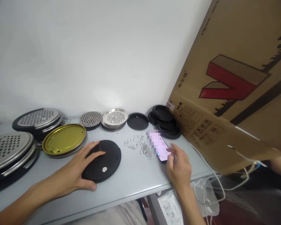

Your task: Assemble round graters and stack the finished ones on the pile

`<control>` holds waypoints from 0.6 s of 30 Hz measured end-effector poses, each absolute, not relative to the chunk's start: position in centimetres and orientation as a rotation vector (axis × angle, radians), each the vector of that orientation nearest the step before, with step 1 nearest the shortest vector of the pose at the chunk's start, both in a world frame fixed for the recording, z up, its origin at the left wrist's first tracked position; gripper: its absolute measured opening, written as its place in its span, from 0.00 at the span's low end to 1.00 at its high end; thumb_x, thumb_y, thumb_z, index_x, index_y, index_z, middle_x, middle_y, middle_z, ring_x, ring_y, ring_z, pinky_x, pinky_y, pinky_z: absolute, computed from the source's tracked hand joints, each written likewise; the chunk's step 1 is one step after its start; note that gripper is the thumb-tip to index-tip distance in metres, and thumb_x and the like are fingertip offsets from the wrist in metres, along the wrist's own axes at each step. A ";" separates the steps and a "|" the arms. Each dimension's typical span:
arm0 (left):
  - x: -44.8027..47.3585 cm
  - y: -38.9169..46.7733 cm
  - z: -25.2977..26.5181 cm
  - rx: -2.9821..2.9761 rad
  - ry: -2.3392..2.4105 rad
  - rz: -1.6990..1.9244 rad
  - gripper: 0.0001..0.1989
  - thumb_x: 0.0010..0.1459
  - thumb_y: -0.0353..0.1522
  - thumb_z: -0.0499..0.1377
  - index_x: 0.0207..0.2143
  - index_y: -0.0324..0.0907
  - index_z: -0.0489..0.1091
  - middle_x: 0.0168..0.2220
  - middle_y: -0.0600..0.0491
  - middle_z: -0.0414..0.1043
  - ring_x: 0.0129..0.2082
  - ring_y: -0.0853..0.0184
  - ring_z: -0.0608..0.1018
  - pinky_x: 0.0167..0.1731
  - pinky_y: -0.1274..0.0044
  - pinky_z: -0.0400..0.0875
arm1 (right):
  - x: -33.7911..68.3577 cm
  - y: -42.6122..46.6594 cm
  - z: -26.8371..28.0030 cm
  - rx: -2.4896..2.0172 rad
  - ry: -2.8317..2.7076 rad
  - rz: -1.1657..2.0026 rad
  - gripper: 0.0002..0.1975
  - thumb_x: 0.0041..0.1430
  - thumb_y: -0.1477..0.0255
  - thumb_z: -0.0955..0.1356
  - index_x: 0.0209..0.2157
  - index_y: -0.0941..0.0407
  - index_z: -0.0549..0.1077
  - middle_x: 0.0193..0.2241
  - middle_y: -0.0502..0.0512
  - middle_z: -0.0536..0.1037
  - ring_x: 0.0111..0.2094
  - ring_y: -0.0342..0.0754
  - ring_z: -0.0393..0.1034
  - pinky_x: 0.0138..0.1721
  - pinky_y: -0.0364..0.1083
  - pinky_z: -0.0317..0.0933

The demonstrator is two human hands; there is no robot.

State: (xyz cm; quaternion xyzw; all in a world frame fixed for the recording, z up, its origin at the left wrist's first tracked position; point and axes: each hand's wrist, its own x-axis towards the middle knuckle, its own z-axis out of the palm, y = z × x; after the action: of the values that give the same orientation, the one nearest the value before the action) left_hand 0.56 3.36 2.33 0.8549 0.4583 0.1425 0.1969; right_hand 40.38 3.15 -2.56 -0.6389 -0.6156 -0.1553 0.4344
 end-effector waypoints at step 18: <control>0.4 3.4 2.6 2.395 1.280 0.395 0.42 0.47 0.50 0.68 0.62 0.57 0.58 0.70 0.50 0.40 0.68 0.43 0.48 0.61 0.50 0.54 | 40.7 1.2 -2.8 -1.515 -1.500 -0.385 0.11 0.60 0.76 0.61 0.40 0.56 0.73 0.33 0.56 0.78 0.38 0.52 0.73 0.43 0.51 0.65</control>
State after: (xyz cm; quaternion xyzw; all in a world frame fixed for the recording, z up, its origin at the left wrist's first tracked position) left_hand 0.36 3.38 2.63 0.8557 0.4571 0.1412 0.1973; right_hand 40.67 1.24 -2.82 -0.6177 -0.6117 -0.1572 0.4685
